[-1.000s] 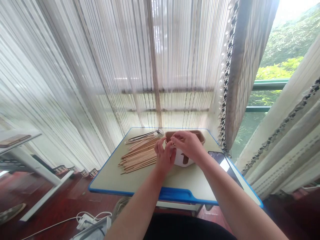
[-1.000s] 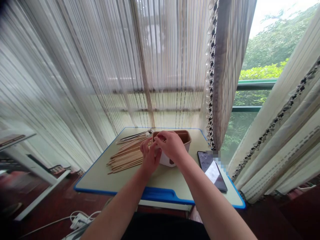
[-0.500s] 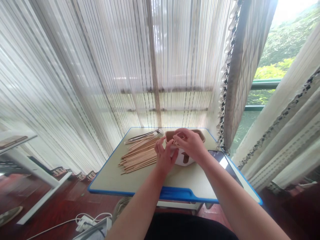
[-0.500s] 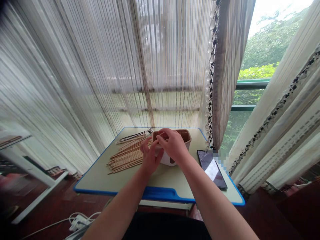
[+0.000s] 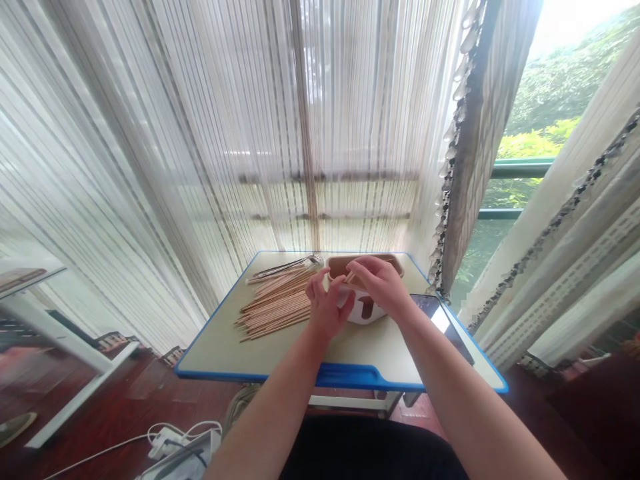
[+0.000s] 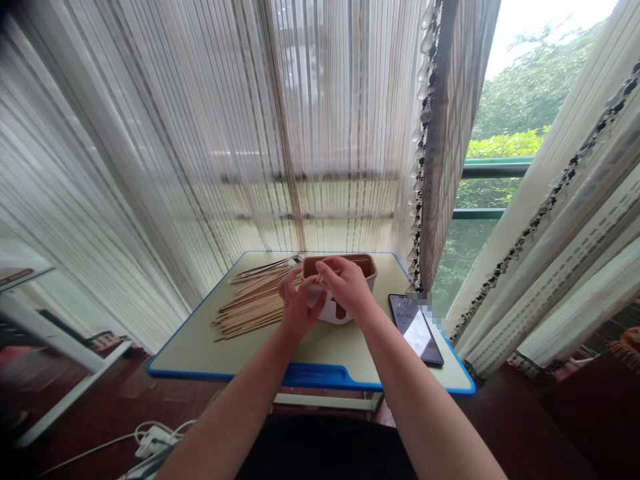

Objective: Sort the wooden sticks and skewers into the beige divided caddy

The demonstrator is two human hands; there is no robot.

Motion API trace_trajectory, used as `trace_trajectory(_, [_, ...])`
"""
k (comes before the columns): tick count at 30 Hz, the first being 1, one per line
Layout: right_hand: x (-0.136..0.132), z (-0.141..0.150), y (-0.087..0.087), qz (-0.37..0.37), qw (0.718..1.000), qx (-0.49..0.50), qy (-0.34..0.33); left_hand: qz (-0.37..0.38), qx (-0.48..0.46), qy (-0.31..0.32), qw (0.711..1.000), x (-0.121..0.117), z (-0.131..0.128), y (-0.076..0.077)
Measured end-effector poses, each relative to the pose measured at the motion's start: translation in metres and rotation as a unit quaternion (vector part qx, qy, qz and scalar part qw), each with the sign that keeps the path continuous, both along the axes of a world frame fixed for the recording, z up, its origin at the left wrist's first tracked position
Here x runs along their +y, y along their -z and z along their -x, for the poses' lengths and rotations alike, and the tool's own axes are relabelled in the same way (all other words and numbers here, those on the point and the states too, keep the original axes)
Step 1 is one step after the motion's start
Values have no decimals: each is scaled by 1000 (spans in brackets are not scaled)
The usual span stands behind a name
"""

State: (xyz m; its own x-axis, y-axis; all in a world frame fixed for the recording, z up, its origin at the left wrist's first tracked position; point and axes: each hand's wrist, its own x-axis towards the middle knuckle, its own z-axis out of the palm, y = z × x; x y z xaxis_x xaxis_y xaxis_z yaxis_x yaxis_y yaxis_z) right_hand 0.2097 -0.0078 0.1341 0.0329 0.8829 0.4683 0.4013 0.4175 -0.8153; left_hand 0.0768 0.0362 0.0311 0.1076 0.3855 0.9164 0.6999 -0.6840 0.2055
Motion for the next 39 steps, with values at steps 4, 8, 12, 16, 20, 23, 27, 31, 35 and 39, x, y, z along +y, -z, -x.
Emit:
trace_trajectory(4, [3,-1,1,3,1000,21,-9,-39,-23,-15,999,5,1,3])
trace_trajectory(8, [-9,2,-4,-35,998,33,45,-79,-100,-61,990,9,3,4])
trace_trajectory(12, [-46,22,-7,-189,965,91,159,-41,-148,-84,985,6,22,-3])
trace_trajectory(16, [-66,57,11,-307,940,108,101,13,-85,-87,993,0,71,-9])
trace_trajectory(20, [-42,89,58,-159,987,17,18,104,-19,-145,984,-11,118,5])
trace_trajectory(23, [-20,104,99,-103,988,-118,-4,153,-18,-200,968,-21,135,21])
trace_trajectory(27, [-7,110,135,-73,961,-266,38,160,19,-212,964,-30,137,29])
trace_trajectory(31, [-5,110,145,-11,935,-349,53,188,61,-201,959,-32,131,28])
trace_trajectory(35, [-2,110,145,10,930,-357,85,229,144,-169,948,-32,129,30])
trace_trajectory(39, [0,106,145,30,926,-355,126,254,186,-150,937,-35,130,30])
